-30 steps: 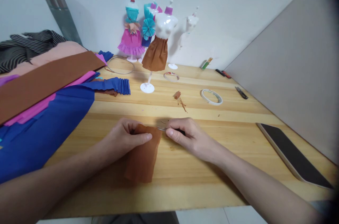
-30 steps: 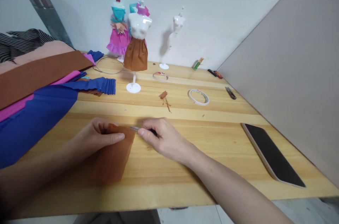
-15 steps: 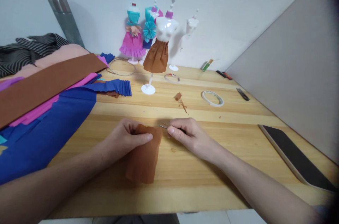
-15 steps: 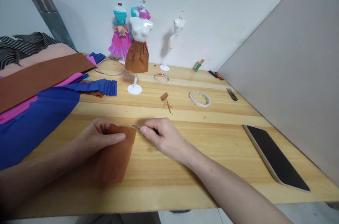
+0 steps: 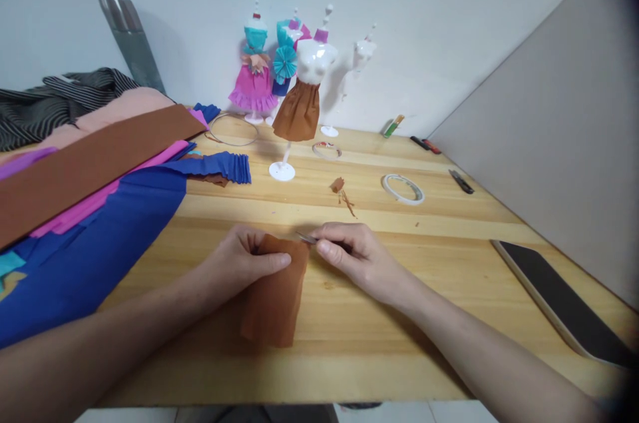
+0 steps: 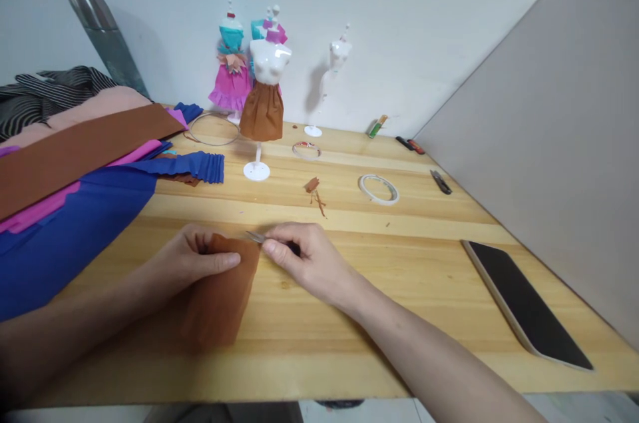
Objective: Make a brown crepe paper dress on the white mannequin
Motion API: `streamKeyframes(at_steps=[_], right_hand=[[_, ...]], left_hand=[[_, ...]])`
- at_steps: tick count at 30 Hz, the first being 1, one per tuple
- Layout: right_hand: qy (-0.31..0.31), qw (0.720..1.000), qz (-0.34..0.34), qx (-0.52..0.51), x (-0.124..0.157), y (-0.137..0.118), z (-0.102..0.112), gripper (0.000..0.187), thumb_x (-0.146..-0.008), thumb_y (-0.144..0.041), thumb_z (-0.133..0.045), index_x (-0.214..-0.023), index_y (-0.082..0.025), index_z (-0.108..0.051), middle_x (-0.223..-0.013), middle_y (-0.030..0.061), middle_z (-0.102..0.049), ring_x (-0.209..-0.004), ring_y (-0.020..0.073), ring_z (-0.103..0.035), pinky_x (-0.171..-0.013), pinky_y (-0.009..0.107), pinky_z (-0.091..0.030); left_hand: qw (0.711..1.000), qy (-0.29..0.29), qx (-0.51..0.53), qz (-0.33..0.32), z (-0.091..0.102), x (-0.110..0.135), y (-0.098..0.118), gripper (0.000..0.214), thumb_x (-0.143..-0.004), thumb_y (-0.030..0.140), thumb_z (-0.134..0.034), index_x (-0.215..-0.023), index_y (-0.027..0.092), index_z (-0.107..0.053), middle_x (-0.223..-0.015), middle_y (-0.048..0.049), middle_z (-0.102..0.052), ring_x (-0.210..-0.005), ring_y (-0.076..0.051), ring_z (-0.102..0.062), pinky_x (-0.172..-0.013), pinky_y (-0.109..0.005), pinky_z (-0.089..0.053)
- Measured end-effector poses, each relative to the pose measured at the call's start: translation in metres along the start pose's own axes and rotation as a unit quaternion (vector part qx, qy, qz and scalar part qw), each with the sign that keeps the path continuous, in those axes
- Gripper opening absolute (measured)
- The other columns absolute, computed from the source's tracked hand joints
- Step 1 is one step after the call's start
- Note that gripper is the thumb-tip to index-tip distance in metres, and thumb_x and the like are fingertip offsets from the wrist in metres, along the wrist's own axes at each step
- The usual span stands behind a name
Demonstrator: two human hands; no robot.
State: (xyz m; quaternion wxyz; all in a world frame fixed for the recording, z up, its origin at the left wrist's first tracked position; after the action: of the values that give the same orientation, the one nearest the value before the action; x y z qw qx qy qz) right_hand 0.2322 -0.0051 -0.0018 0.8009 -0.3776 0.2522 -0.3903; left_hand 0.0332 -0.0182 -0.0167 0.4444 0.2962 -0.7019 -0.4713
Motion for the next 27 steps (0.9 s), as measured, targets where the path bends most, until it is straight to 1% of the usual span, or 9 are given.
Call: streamKeyframes(at_steps=[5, 8, 10, 13, 16, 18, 21, 24, 27], right_hand=[[-0.011, 0.999, 0.023, -0.019, 0.0, -0.006, -0.002, 0.038, -0.094, -0.044, -0.043, -0.086, -0.015, -0.066, -0.081, 0.0052, -0.065, -0.072, 0.0164, -0.056, -0.065, 0.027, -0.042], [0.0, 0.999, 0.033, 0.021, -0.001, -0.006, -0.003, 0.038, -0.093, -0.044, -0.043, -0.08, -0.015, -0.064, -0.07, 0.0023, -0.06, -0.064, 0.0139, -0.051, -0.06, 0.026, -0.038], [0.008, 0.998, 0.044, 0.041, -0.001, -0.005, -0.004, 0.039, -0.093, -0.044, -0.042, -0.074, -0.015, -0.061, -0.066, 0.0012, -0.056, -0.061, 0.013, -0.048, -0.057, 0.025, -0.036], [0.008, 0.997, 0.052, 0.05, -0.003, -0.005, -0.005, 0.038, -0.094, -0.042, -0.042, -0.072, -0.015, -0.059, -0.066, 0.0015, -0.054, -0.061, 0.0131, -0.047, -0.058, 0.026, -0.035], [0.015, 0.997, 0.055, 0.05, -0.003, -0.004, -0.002, 0.036, -0.093, -0.041, -0.044, -0.072, -0.015, -0.059, -0.065, 0.0014, -0.053, -0.061, 0.0133, -0.047, -0.057, 0.026, -0.035], [0.03, 0.998, 0.045, 0.038, -0.002, -0.003, 0.0, 0.036, -0.092, -0.041, -0.045, -0.07, -0.015, -0.058, -0.063, 0.0008, -0.051, -0.06, 0.0131, -0.045, -0.056, 0.026, -0.034], [0.034, 0.999, 0.004, -0.008, -0.002, -0.002, -0.001, 0.035, -0.087, -0.045, -0.049, -0.07, -0.016, -0.057, -0.063, 0.0, -0.049, -0.059, 0.0127, -0.043, -0.054, 0.026, -0.032], [0.025, 0.996, -0.038, -0.076, -0.003, -0.002, -0.01, 0.03, -0.079, -0.045, -0.058, -0.074, -0.016, -0.057, -0.062, -0.0024, -0.045, -0.057, 0.0109, -0.038, -0.052, 0.024, -0.029], [0.031, 0.988, -0.065, -0.139, -0.006, -0.003, -0.021, 0.027, -0.073, -0.04, -0.062, -0.067, -0.017, -0.051, -0.057, -0.0054, -0.037, -0.053, 0.0086, -0.031, -0.049, 0.023, -0.026]], left_hand=[[1.0, -0.014, -0.004, -0.001, -0.002, 0.0, 0.002, 0.014, -0.062, 0.026, -0.072, -0.056, 0.015, -0.067, -0.054, 0.0013, -0.064, -0.049, -0.01, -0.051, -0.051, -0.022, -0.034], [1.0, -0.016, -0.013, -0.006, -0.002, 0.0, 0.001, 0.012, -0.062, 0.026, -0.071, -0.059, 0.015, -0.068, -0.054, 0.0016, -0.063, -0.05, -0.011, -0.051, -0.051, -0.023, -0.034], [1.0, -0.017, -0.018, -0.008, -0.002, -0.001, 0.001, 0.013, -0.061, 0.026, -0.071, -0.056, 0.016, -0.066, -0.053, 0.0021, -0.062, -0.049, -0.01, -0.05, -0.05, -0.022, -0.033], [0.999, -0.016, -0.027, -0.01, -0.002, -0.001, 0.002, 0.019, -0.06, 0.026, -0.07, -0.049, 0.016, -0.06, -0.048, 0.0037, -0.057, -0.046, -0.008, -0.045, -0.049, -0.022, -0.03], [0.999, -0.016, -0.03, -0.009, -0.003, 0.0, 0.003, 0.02, -0.06, 0.026, -0.069, -0.047, 0.016, -0.057, -0.045, 0.0048, -0.053, -0.044, -0.007, -0.041, -0.048, -0.022, -0.029], [0.999, -0.02, -0.028, -0.004, -0.003, 0.0, 0.003, 0.021, -0.06, 0.027, -0.069, -0.047, 0.016, -0.057, -0.047, 0.0043, -0.054, -0.044, -0.008, -0.041, -0.048, -0.022, -0.029], [0.999, -0.029, -0.035, -0.012, -0.002, -0.001, 0.0, 0.024, -0.062, 0.029, -0.068, -0.047, 0.016, -0.054, -0.046, 0.0043, -0.051, -0.044, -0.008, -0.039, -0.048, -0.022, -0.027], [0.997, -0.033, -0.062, -0.036, 0.0, -0.003, -0.002, 0.024, -0.065, 0.031, -0.066, -0.049, 0.017, -0.054, -0.047, 0.005, -0.047, -0.046, -0.008, -0.036, -0.049, -0.023, -0.025], [0.994, -0.035, -0.083, -0.061, 0.0, -0.004, -0.003, 0.028, -0.066, 0.033, -0.065, -0.048, 0.017, -0.051, -0.049, 0.0047, -0.044, -0.048, -0.008, -0.034, -0.05, -0.024, -0.023]])
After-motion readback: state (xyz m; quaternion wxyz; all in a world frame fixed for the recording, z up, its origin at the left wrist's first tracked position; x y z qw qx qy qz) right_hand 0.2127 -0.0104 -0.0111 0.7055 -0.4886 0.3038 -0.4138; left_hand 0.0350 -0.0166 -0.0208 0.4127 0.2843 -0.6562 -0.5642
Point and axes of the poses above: each hand's wrist, its own x-axis away from the middle knuckle, its own z-axis out of the back of the hand, y = z × x, the point moved 1 cm from there along -x, towards the middle knuckle
